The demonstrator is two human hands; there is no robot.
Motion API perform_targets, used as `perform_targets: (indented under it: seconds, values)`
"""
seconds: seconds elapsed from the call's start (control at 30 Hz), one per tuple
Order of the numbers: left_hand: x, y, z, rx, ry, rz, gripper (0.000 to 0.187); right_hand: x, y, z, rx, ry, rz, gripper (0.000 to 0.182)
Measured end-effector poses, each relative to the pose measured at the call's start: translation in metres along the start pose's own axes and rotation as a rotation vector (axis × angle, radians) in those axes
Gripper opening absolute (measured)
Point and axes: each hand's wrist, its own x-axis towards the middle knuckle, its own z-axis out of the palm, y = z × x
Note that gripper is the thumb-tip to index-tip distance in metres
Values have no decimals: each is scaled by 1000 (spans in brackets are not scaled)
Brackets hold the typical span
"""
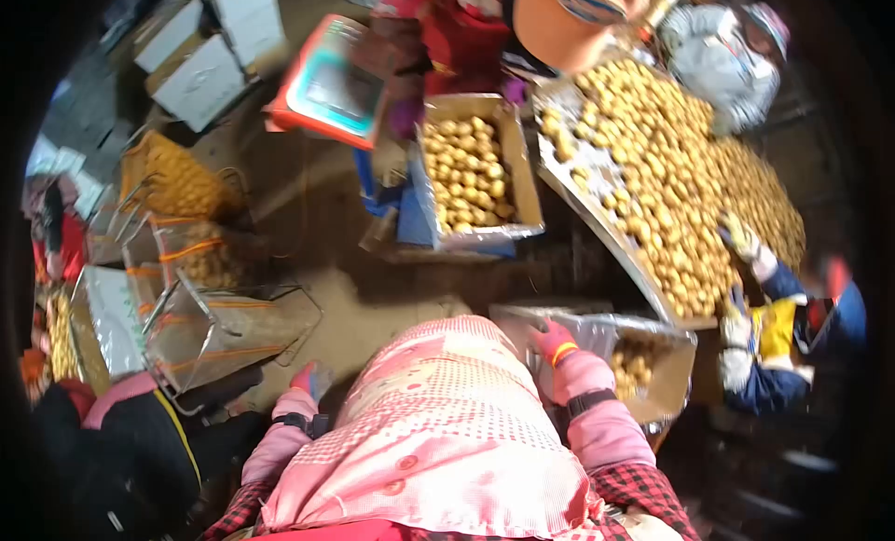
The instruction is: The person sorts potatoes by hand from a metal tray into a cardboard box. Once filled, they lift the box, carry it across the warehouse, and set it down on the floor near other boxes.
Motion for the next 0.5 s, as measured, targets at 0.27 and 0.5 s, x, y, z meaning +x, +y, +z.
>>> perform_targets:
  seconds: [0.27, 0.5]
  values:
    - [48, 0, 18, 232, -54, -44, 50, -51, 30, 16, 433, -85, 219, 35]
    - [7, 36, 141, 963, -230, 77, 45, -33, 18, -18, -53, 114, -155, 38]
